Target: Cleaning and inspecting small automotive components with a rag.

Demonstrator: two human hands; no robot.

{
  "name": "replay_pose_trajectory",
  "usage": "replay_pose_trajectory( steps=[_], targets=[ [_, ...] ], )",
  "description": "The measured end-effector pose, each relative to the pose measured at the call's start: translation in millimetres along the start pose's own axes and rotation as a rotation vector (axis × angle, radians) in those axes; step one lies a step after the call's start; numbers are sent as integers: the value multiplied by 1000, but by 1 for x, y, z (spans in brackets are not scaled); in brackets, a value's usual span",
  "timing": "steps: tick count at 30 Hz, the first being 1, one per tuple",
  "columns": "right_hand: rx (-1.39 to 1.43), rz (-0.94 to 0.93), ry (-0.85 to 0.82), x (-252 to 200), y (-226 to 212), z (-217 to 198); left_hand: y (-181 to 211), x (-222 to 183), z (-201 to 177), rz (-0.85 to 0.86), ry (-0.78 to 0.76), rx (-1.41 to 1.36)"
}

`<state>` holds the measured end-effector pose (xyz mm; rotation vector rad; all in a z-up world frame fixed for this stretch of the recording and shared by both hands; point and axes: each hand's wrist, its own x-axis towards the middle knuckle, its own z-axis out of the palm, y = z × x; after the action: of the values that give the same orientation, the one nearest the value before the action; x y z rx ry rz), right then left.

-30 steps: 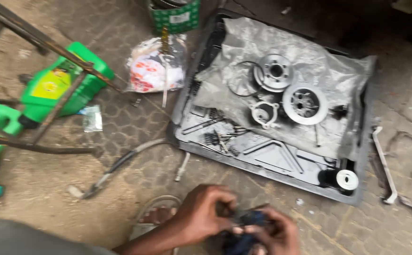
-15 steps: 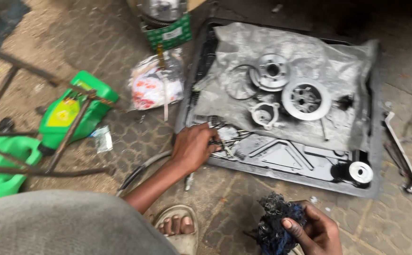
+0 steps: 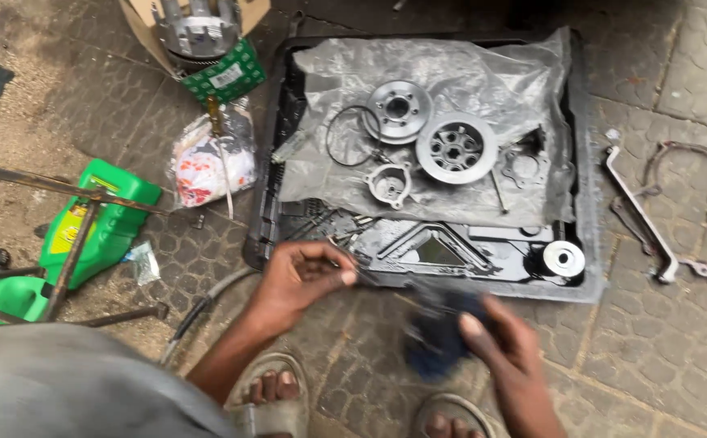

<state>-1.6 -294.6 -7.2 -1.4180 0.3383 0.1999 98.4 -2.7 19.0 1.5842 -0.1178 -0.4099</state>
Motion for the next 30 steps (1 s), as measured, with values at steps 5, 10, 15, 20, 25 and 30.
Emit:
replay_pose_trajectory(
  steps=[5,10,15,20,25,30],
  targets=[
    [28,177,-243,10,-28,61,-8,-17,40,-3,-58,-122],
    [45,13,-186,9,-17,76,24,-39,31,67,-125,198],
    [95,-42,-178,11,-13,73,36,-67,20,150,-89,390],
    [124,73,-174,8,-7,82,28,-74,43,-269,-31,30],
    [229,-31,12,16,17,71,-26,-62,87,-298,-347,-265],
    [96,-68,139,18,40,31,-97,-40,96,-304,-106,-292]
  ],
)
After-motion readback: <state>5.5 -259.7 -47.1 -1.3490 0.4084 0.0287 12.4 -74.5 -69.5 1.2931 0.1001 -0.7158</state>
